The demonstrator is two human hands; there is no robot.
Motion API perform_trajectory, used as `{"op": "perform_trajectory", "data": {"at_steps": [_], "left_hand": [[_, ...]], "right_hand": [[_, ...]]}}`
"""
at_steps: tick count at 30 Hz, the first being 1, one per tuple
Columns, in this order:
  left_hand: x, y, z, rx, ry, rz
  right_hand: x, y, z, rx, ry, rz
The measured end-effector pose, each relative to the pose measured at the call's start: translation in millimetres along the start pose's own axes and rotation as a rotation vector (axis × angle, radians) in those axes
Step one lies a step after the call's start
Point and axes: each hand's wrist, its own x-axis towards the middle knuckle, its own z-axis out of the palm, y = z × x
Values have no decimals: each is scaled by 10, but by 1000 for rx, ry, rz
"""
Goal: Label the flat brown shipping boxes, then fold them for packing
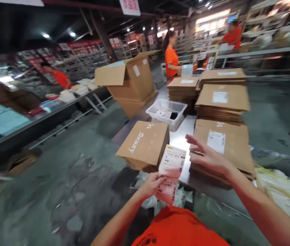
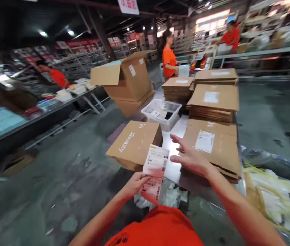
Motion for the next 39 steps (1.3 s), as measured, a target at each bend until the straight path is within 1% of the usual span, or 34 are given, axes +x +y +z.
{"op": "perform_trajectory", "data": {"at_steps": [1,2,3,4,5,7,9,10,13,16,19,21,22,24,26,28,30,31,33,34,35,36,38,39], "left_hand": [[-10,-17,-24,3,8,4],[-26,-39,-65,8,15,4],[-51,-66,-118,16,30,6],[-87,-96,-177,27,66,20],[-133,-124,-235,45,130,50],[-242,-169,-335,100,346,145],[-352,-185,-396,116,567,222],[-398,-184,-415,97,633,233],[-482,-163,-456,41,738,229],[-488,-144,-532,5,805,191],[-444,-95,-676,-213,756,152],[-395,-39,-810,-338,676,161],[-364,-10,-885,-367,628,159],[-292,32,-1036,-369,556,124],[-209,39,-1169,-334,533,73],[-118,5,-1280,-289,528,42],[-23,-68,-1384,-242,518,30],[20,-120,-1438,-222,517,20],[70,-255,-1555,-211,499,-23],[66,-339,-1614,-222,468,-61],[37,-433,-1671,-241,425,-113],[-20,-535,-1723,-261,379,-171],[-206,-738,-1810,-263,314,-263],[-319,-823,-1846,-248,297,-283]], "right_hand": [[123,-138,208,92,-131,-27],[232,-246,396,137,-217,-31],[324,-323,563,145,-266,-18],[401,-373,709,130,-284,3],[460,-403,838,103,-282,24],[530,-440,1064,48,-282,32],[550,-480,1277,11,-309,4],[552,-503,1382,-20,-319,-17],[574,-563,1674,-141,-283,-66],[629,-577,1884,-212,-239,-63],[665,-590,2022,-174,-269,-44],[674,-629,2079,-101,-315,-23],[680,-657,2095,-58,-344,-5],[709,-710,2101,14,-374,34],[770,-732,2089,55,-350,53],[880,-700,2077,59,-323,47],[1060,-606,2072,31,-309,19],[1180,-540,2072,1,-274,3],[1471,-383,2070,-104,-137,-26],[1630,-303,2066,-181,-67,-44],[1786,-226,2059,-280,-23,-62],[1930,-159,2049,-398,-16,-81],[2158,-64,2026,-646,-59,-94],[2234,-38,2023,-752,-68,-75]]}}
